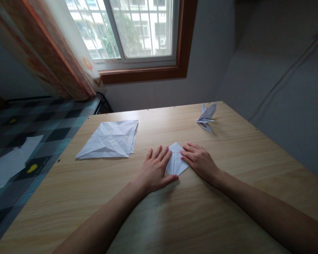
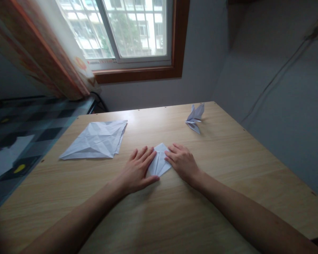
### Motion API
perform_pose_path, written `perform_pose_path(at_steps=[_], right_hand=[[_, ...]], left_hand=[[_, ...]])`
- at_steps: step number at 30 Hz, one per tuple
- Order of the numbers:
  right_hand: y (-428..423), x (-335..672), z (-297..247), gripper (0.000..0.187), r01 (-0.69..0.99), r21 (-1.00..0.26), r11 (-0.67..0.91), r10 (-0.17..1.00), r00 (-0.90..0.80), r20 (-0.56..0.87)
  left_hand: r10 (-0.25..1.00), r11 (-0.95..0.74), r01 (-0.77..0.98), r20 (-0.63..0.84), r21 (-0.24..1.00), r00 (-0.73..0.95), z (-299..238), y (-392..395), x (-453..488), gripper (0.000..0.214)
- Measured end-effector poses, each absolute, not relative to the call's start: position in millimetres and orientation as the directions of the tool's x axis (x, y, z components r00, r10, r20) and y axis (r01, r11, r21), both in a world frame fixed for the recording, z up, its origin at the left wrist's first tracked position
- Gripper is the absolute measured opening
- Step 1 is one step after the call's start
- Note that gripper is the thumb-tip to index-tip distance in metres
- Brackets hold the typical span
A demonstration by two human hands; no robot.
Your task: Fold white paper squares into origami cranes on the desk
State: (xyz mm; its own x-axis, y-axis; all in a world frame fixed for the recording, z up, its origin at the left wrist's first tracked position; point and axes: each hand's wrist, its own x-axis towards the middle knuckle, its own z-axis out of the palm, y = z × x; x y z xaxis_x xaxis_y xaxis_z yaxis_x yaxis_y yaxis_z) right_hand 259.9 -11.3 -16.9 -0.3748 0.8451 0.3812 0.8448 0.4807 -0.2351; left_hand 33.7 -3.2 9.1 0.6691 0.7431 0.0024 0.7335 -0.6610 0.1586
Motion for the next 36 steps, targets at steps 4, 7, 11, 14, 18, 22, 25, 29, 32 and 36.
perform_pose_path(at_steps=[4,7,11,14,18,22,25,29,32,36], right_hand=[[-11.2,261.0,-17.3,0.043,0.73,-0.432,0.53,0.831,-0.347,0.434],[-12.3,262.1,-15.8,0.073,0.602,-0.552,0.577,0.812,-0.348,0.469],[-10.7,268.9,-11.7,0.045,0.544,-0.517,0.661,0.748,-0.424,0.511],[-7.8,279.0,-9.3,0.015,0.516,-0.418,0.748,0.664,-0.563,0.492],[-4.9,289.9,-7.9,0.026,0.535,-0.322,0.781,0.623,-0.643,0.444],[-3.0,290.6,-7.8,0.019,0.561,-0.258,0.787,0.61,-0.642,0.465],[-2.1,289.0,-6.8,0.015,0.554,-0.243,0.797,0.594,-0.643,0.483],[-2.0,289.9,-4.5,0.016,0.546,-0.264,0.795,0.599,-0.643,0.476],[-2.2,291.4,-3.4,0.015,0.55,-0.263,0.793,0.604,-0.652,0.458],[-2.4,291.9,-2.1,0.016,0.536,-0.249,0.807,0.586,-0.672,0.453]], left_hand=[[0.743,-0.662,0.725,0.04,0.189,0.668,7.3,-3.1,32.4,0.092],[0.753,-0.652,0.724,0.077,0.228,0.654,4.4,-2.8,30.9,0.099],[0.762,-0.644,0.713,0.149,0.278,0.63,-1.5,-0.7,28.4,0.114],[0.761,-0.646,0.702,0.192,0.298,0.619,-3.7,1.7,27.1,0.12],[0.748,-0.664,0.683,0.257,0.304,0.613,-0.9,4.3,25.7,0.107],[0.721,-0.693,0.663,0.295,0.282,0.627,3.8,6.6,21.7,0.08],[0.701,-0.713,0.652,0.279,0.256,0.657,6.5,8.7,18.2,0.067],[0.677,-0.736,0.637,0.285,0.231,0.679,8.6,11.5,16.2,0.063],[0.664,-0.747,0.627,0.287,0.22,0.69,9.1,13.0,15.7,0.062],[0.657,-0.753,0.621,0.28,0.215,0.7,8.5,14.7,13.8,0.061]])
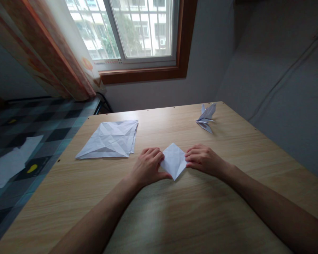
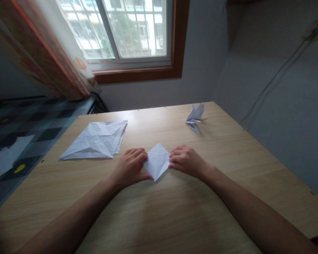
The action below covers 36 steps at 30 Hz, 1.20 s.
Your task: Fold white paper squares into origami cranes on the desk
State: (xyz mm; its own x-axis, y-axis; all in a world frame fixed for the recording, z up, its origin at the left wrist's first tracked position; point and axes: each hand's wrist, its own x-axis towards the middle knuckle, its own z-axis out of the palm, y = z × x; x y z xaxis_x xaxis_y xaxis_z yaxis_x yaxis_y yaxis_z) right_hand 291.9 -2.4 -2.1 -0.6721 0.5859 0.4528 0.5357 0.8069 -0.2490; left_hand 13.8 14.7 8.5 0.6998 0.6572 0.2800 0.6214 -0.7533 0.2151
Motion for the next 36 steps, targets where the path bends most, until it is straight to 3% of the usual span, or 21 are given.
perform_pose_path(at_steps=[4,11,15,21,25,31,34,36], right_hand=[[-3.8,290.8,-1.2,0.017,0.558,-0.209,0.803,0.584,-0.67,0.458],[-9.7,285.5,-0.8,0.017,0.633,0.028,0.774,0.551,-0.694,0.463],[-12.5,281.5,-2.2,0.018,0.682,-0.022,0.731,0.571,-0.593,0.567],[-12.7,272.6,-6.7,0.017,0.716,-0.152,0.682,0.619,-0.454,0.641],[-17.9,264.9,-6.9,0.019,0.803,-0.169,0.572,0.601,-0.27,0.753],[-32.5,245.4,-3.9,0.022,0.67,-0.024,0.742,0.531,-0.566,0.63],[-31.4,237.2,-9.0,0.015,0.632,-0.067,0.772,0.56,-0.626,0.544],[-28.4,234.1,-12.2,0.02,0.631,-0.123,0.766,0.601,-0.634,0.487]], left_hand=[[0.645,-0.764,0.607,0.294,0.221,0.705,8.9,15.3,12.2,0.057],[0.634,-0.773,0.597,0.308,0.216,0.709,14.9,13.4,13.3,0.053],[0.616,-0.782,0.598,0.362,0.176,0.699,14.9,12.4,13.8,0.053],[0.561,-0.775,0.632,0.478,0.015,0.676,10.2,8.6,16.9,0.019],[0.52,-0.77,0.634,0.509,-0.069,0.686,9.7,4.4,19.9,0.018],[0.468,-0.776,0.614,0.516,-0.149,0.717,9.4,-0.5,23.3,0.02],[0.443,-0.787,0.594,0.517,-0.167,0.733,9.7,-2.8,24.9,0.022],[0.428,-0.794,0.583,0.519,-0.176,0.74,10.1,-4.1,25.4,0.023]])
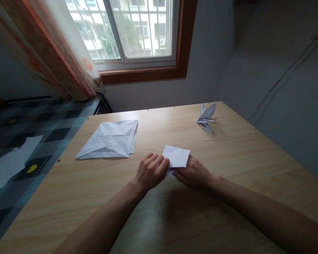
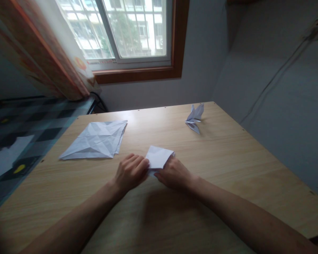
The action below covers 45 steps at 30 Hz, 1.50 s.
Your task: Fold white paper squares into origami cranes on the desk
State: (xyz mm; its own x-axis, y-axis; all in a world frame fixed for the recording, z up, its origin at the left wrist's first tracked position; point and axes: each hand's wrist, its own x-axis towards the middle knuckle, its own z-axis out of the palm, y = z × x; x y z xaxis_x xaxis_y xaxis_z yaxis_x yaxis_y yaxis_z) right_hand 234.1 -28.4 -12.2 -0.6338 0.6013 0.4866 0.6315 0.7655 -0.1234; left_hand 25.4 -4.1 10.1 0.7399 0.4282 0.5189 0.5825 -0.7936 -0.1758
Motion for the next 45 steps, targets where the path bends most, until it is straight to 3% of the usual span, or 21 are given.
perform_pose_path(at_steps=[3,8,12,14,17,20,24,29,34,38,45], right_hand=[[-24.9,231.8,-11.1,0.032,0.641,-0.19,0.744,0.652,-0.633,0.416],[-25.1,233.3,-3.2,0.033,0.616,-0.235,0.751,0.659,-0.686,0.308],[-24.5,240.1,-4.2,0.04,0.554,-0.285,0.782,0.623,-0.696,0.356],[-22.8,244.9,-5.0,0.036,0.517,-0.314,0.796,0.604,-0.708,0.365],[-20.4,253.1,-4.3,0.027,0.503,-0.297,0.812,0.583,-0.721,0.373],[-19.3,260.8,-2.7,0.022,0.554,-0.204,0.807,0.585,-0.707,0.396],[-18.5,266.6,-3.1,0.022,0.614,-0.153,0.774,0.614,-0.672,0.413],[-15.7,270.2,-6.8,0.02,0.556,-0.291,0.779,0.625,-0.654,0.425],[-15.4,273.8,-6.2,0.012,0.484,-0.44,0.756,0.65,-0.635,0.418],[-18.2,273.9,-3.0,0.006,0.418,-0.547,0.725,0.66,-0.647,0.381],[-22.5,269.4,-1.4,0.002,0.408,-0.551,0.728,0.653,-0.656,0.379]], left_hand=[[0.413,-0.801,0.57,0.522,-0.181,0.746,9.7,-5.3,24.7,0.024],[0.337,-0.831,0.535,0.628,-0.151,0.701,7.4,-4.8,22.8,0.007],[0.121,-0.848,0.468,0.77,-0.248,0.626,9.3,-2.3,22.3,0.031],[0.081,-0.845,0.455,0.775,-0.28,0.627,11.0,-0.9,21.5,0.031],[0.133,-0.858,0.444,0.723,-0.258,0.678,12.6,1.2,18.6,0.012],[0.215,-0.864,0.451,0.645,-0.226,0.734,13.2,2.7,15.7,0.005],[0.313,-0.872,0.455,0.51,-0.181,0.801,14.3,3.0,14.2,0.029],[0.334,-0.872,0.453,0.451,-0.186,0.828,14.1,4.5,13.7,0.03],[0.281,-0.876,0.452,0.583,-0.169,0.762,11.3,12.4,13.1,0.005],[0.271,-0.899,0.429,0.662,-0.086,0.699,7.9,17.1,13.5,0.01],[0.473,-0.835,0.542,0.631,0.097,0.615,-3.3,19.4,17.7,0.006]])
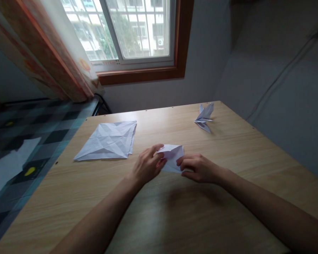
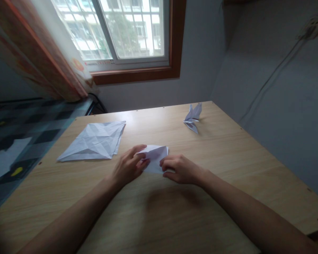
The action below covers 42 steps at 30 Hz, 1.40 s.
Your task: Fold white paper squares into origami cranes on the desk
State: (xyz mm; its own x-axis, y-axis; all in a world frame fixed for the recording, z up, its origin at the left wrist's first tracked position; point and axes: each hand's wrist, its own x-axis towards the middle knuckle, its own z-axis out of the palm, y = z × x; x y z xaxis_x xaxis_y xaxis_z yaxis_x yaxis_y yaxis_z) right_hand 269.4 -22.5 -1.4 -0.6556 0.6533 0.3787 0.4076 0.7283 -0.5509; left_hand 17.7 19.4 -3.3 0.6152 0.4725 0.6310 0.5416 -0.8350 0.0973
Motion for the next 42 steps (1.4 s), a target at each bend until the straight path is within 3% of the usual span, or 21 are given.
perform_pose_path(at_steps=[7,10,13,18,23,32,38,42], right_hand=[[-23.9,267.1,-1.0,0.023,0.428,-0.428,0.796,0.589,-0.709,0.388],[-24.0,264.8,-0.5,0.024,0.394,-0.426,0.815,0.556,-0.74,0.379],[-24.9,261.3,1.0,0.025,0.36,-0.442,0.822,0.533,-0.76,0.373],[-27.1,256.6,-0.7,0.021,0.297,-0.473,0.83,0.496,-0.781,0.38],[-30.1,254.3,-3.9,0.026,0.293,-0.446,0.846,0.472,-0.801,0.368],[-33.0,248.1,-3.9,0.039,0.328,-0.335,0.883,0.441,-0.823,0.357],[-37.8,242.0,-0.2,0.046,0.359,-0.308,0.881,0.451,-0.833,0.32],[-41.4,239.8,1.4,0.05,0.384,-0.291,0.876,0.465,-0.831,0.305]], left_hand=[[0.595,-0.772,0.587,0.603,0.244,0.532,-10.3,22.7,20.0,0.084],[0.66,-0.728,0.569,0.614,0.382,0.433,-12.3,24.5,19.7,0.096],[0.719,-0.683,0.548,0.575,0.483,0.39,-9.8,26.8,19.3,0.085],[0.684,-0.723,0.55,0.543,0.418,0.487,-3.0,31.6,18.8,0.044],[0.734,-0.675,0.587,0.491,0.447,0.469,-2.3,33.9,18.7,0.021],[0.597,-0.789,0.491,0.652,0.37,0.468,4.6,22.2,19.0,0.019],[0.71,-0.688,0.516,0.619,0.509,0.335,3.9,21.5,20.3,0.017],[0.713,-0.689,0.487,0.623,0.537,0.322,4.9,18.5,21.7,0.019]])
